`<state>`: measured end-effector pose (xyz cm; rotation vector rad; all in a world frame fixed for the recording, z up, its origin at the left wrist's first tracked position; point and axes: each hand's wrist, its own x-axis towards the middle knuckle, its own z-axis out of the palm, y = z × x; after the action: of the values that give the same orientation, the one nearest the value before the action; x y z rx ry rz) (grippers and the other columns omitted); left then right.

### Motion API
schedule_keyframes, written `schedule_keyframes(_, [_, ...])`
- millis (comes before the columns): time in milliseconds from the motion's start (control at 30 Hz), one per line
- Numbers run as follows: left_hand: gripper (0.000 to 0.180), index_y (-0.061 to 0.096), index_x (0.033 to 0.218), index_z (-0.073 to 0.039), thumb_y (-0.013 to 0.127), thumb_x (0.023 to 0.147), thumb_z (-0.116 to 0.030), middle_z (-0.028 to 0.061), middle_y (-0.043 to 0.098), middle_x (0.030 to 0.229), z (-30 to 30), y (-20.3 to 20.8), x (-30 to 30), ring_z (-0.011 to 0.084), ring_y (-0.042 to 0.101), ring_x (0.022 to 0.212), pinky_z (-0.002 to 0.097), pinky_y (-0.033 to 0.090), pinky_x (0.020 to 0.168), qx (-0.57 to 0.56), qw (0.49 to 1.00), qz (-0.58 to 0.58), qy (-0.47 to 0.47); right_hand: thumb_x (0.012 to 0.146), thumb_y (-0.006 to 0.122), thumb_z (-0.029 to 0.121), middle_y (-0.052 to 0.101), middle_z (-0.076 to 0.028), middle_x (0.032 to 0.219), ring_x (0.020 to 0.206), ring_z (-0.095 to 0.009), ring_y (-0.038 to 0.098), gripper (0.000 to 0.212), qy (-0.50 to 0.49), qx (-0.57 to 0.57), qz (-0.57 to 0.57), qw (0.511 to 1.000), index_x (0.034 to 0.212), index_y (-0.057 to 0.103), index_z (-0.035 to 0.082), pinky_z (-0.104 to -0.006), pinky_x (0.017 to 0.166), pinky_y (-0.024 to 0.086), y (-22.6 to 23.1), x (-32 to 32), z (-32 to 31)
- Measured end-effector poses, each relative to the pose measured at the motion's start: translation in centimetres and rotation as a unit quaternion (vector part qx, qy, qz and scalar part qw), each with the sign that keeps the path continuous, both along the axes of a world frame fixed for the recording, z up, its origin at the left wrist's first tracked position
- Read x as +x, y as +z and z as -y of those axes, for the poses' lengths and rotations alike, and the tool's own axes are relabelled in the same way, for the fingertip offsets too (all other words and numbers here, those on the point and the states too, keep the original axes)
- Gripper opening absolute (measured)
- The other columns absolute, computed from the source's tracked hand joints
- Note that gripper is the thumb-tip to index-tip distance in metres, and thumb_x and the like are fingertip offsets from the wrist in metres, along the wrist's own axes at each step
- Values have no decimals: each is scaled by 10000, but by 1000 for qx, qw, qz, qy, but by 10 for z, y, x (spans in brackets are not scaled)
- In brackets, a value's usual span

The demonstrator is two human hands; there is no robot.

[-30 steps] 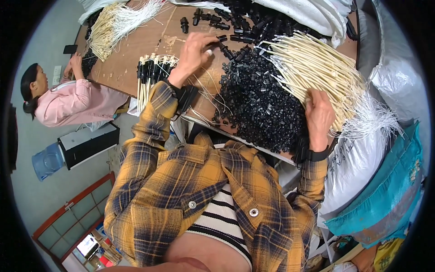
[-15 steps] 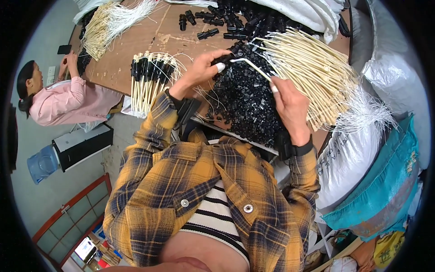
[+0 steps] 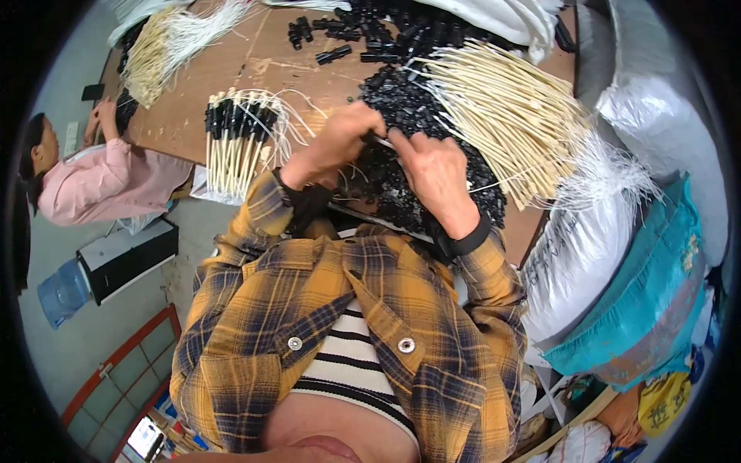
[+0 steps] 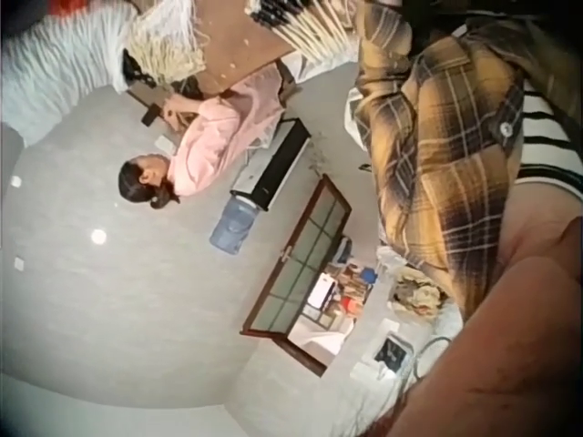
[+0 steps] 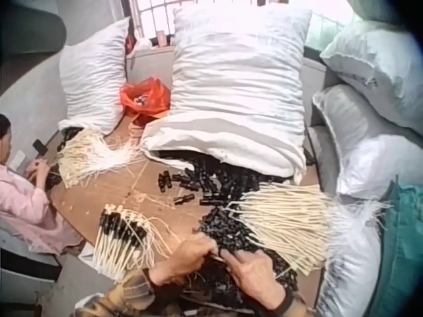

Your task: The person assembles components by hand, picking up a black plastic piece and a white rod, fitting them together, and then threading a white cord through the assembly. This process is repeated for each set of items, with the person occasionally moving the piles to reach more materials.

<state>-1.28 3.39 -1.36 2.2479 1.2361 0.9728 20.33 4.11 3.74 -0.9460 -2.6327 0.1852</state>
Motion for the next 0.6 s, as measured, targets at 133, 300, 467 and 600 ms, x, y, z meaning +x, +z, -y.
schedule_keyframes(133, [213,641,827,-96,578,717,75,16,645,857,-3,10,-7,245,601,757,345,462,681,80,996,25,37,745,646,104,607,-83,626,524,-264,597,320,-174,-29,165,970,1060,622,150,-389,439,417,13,28,-13])
schedule_keyframes(300, [346,641,1082,-133,647,758,-12,15,617,822,16,61,34,183,618,703,291,523,603,59,995,-73,-15,740,661,97,633,-71,721,561,-257,604,336,-127,60,31,990,1070,623,146,-402,481,422,6,6,-7])
schedule_keyframes(467, [284,625,1055,-171,640,787,-78,5,553,740,12,33,6,151,595,665,278,486,535,53,997,-29,39,734,735,147,669,-74,809,676,-234,639,424,-248,-62,114,960,1147,641,157,-368,571,477,23,16,-19])
schedule_keyframes(600, [450,576,1174,-253,691,759,-121,-5,478,718,20,53,35,142,546,601,276,460,490,52,988,-146,23,729,735,114,678,-82,899,696,-243,639,516,-147,-24,16,989,1225,603,172,-383,627,482,6,-3,-5])
